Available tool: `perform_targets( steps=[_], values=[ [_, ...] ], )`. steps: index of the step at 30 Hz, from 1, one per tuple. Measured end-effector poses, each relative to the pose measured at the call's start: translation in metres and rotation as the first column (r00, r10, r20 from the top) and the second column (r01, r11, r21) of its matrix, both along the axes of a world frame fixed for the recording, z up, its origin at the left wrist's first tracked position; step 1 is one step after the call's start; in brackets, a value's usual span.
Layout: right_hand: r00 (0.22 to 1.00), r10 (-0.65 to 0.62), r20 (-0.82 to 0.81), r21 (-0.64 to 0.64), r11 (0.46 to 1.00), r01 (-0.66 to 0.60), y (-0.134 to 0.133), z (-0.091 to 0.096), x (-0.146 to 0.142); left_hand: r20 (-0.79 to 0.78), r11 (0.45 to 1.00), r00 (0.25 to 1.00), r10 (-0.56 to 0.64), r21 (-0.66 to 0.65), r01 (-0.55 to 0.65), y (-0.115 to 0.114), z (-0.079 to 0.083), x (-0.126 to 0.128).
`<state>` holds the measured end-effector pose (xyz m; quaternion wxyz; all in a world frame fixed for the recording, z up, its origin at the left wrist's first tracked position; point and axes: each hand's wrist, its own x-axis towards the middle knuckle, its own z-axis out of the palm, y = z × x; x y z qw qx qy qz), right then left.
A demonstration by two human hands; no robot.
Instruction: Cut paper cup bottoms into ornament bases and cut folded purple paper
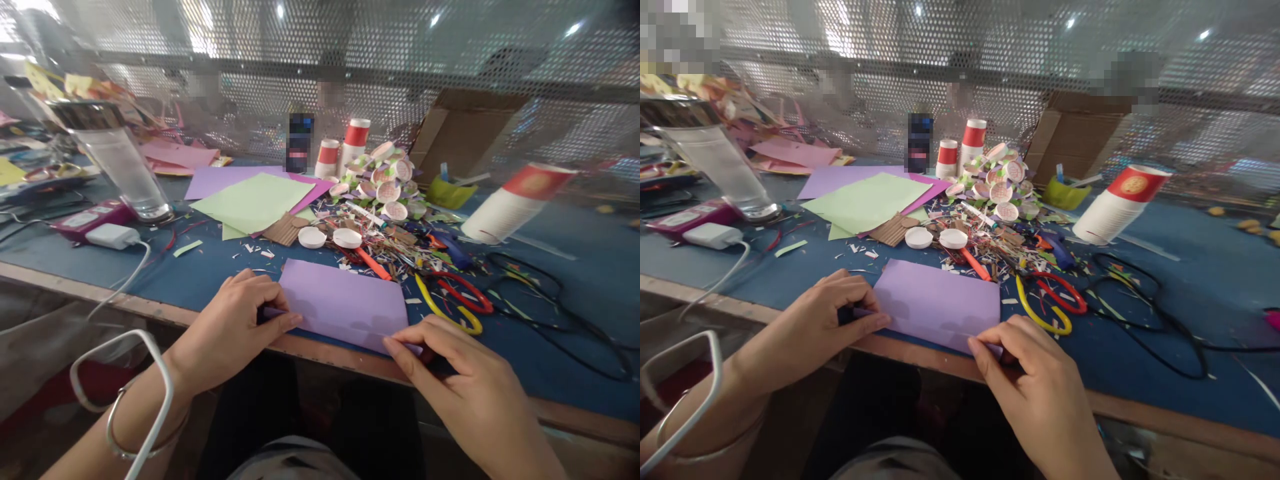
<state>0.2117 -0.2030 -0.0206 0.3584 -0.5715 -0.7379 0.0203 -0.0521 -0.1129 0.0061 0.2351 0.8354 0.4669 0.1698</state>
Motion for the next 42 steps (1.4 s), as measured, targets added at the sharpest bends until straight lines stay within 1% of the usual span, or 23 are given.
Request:
perform_targets(
  steps=[4,9,14,20,25,27,30,32,34,36,38,40,42],
  values=[
    [1.000,0.000,0.002,0.007,1.000,0.000,-0.001,-0.001,0.000,-0.027,0.999,0.999,0.029,0.019,-0.029,-0.001,-0.001,-0.006],
    [1.000,0.005,-0.007,0.017,1.000,-0.004,-0.001,-0.002,-0.001,-0.045,0.999,0.998,0.044,0.025,-0.043,-0.001,-0.003,-0.005],
    [1.000,-0.008,0.002,0.010,1.000,0.008,0.000,-0.002,-0.003,-0.061,0.995,0.996,0.067,0.077,-0.062,-0.004,-0.006,-0.005],
    [1.000,-0.029,0.009,0.020,0.999,0.028,-0.001,-0.003,-0.002,-0.065,0.994,0.995,0.070,0.091,-0.064,-0.006,-0.008,-0.007],
    [0.999,-0.006,0.037,0.026,1.000,0.005,-0.001,-0.002,-0.002,-0.077,0.992,0.995,0.071,0.113,-0.062,-0.008,-0.008,-0.008],
    [0.999,-0.004,0.045,0.032,0.999,0.003,-0.001,-0.003,-0.002,-0.080,0.989,0.995,0.053,0.144,-0.041,-0.009,-0.010,-0.008],
    [0.998,-0.009,0.058,0.005,1.000,0.009,-0.001,-0.004,-0.002,-0.087,0.963,0.996,0.005,0.269,0.018,-0.010,-0.013,-0.007],
    [0.998,-0.005,0.061,-0.024,1.000,0.006,-0.001,-0.004,-0.002,-0.111,0.925,0.992,-0.061,0.367,0.098,-0.012,-0.014,-0.005],
    [0.998,0.001,0.058,-0.030,1.000,0.001,-0.001,-0.004,-0.002,-0.155,0.885,0.975,-0.159,0.415,0.210,-0.014,-0.013,-0.001],
    [0.998,0.002,0.060,-0.026,1.000,0.000,-0.001,-0.004,-0.001,-0.203,0.859,0.948,-0.245,0.407,0.310,-0.017,-0.011,0.003],
    [0.998,0.002,0.061,-0.021,1.000,-0.001,-0.001,-0.004,-0.001,-0.252,0.851,0.927,-0.278,0.383,0.359,-0.020,-0.010,0.007],
    [0.998,0.008,0.062,-0.021,1.000,-0.006,-0.001,-0.004,-0.001,-0.283,0.854,0.920,-0.272,0.369,0.366,-0.024,-0.010,0.011],
    [0.998,0.013,0.058,-0.021,1.000,-0.012,-0.001,-0.004,-0.001,-0.310,0.861,0.920,-0.241,0.370,0.350,-0.030,-0.012,0.013]
  ],
)
